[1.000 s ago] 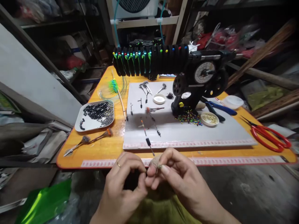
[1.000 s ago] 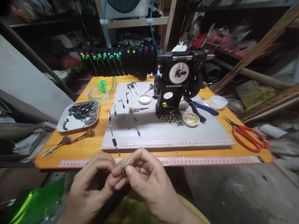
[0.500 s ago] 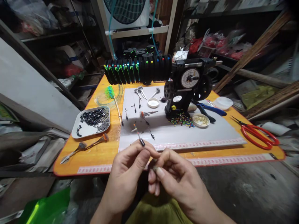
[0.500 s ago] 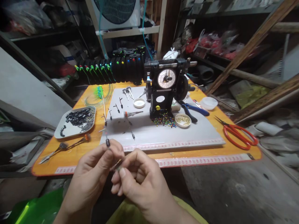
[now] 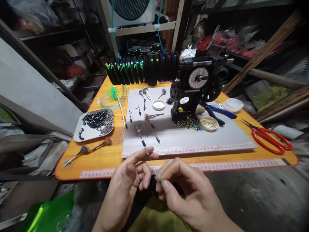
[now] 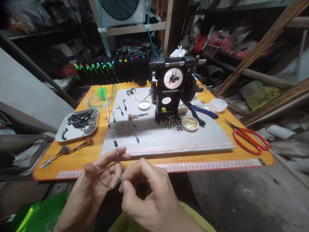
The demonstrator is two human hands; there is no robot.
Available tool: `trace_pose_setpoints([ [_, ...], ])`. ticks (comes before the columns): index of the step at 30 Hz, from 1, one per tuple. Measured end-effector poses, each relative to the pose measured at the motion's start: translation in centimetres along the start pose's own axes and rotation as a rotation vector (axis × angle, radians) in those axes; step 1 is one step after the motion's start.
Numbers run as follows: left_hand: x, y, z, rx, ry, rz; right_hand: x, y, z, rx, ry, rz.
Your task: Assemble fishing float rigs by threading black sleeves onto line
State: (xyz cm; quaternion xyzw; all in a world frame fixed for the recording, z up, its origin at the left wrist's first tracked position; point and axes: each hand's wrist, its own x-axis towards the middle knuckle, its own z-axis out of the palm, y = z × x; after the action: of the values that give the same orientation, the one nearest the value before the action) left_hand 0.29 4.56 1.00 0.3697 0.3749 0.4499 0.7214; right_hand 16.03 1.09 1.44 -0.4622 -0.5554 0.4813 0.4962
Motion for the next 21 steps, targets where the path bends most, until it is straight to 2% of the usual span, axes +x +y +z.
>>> trace_pose_setpoints([
  [2, -0.8, -0.1, -0.3, 0.132, 0.014, 0.015, -0.1, 0.2, -0.2, -0.104, 0.006, -0.038],
  [4, -1.6, -0.2, -0.3, 0.286, 0.084, 0.058, 0.0, 0.4, -0.3, -0.190, 0.009, -0.088],
  [6, -2.2, -0.2, -0.1, 0.458, 0.157, 0.150, 0.1, 0.5, -0.4, -0.256, 0.011, -0.156],
  [8, -2.6, -0.2, 0.1, 0.578, 0.151, 0.239, 0.3, 0.5, -0.3, -0.315, 0.015, -0.247],
  [11, -3.1, -0.3, 0.3, 0.520, 0.115, 0.230, 0.5, 0.5, -0.3, -0.411, 0.025, -0.399],
  [13, -3.4, -0.5, 0.4, 0.405, 0.100, 0.184, 0.6, 0.5, -0.2, -0.430, 0.029, -0.429],
  [17, -3.7, -1.0, 0.5, 0.303, 0.080, 0.202, 0.6, 0.8, -0.2, -0.323, 0.018, -0.322],
  [19, -3.7, -1.3, 0.2, 0.350, 0.115, 0.243, 0.5, 1.0, -0.2, -0.169, -0.013, -0.182],
  [21, -3.6, -1.5, -0.3, 0.450, 0.149, 0.259, 0.4, 1.1, -0.2, 0.111, -0.101, 0.028],
])
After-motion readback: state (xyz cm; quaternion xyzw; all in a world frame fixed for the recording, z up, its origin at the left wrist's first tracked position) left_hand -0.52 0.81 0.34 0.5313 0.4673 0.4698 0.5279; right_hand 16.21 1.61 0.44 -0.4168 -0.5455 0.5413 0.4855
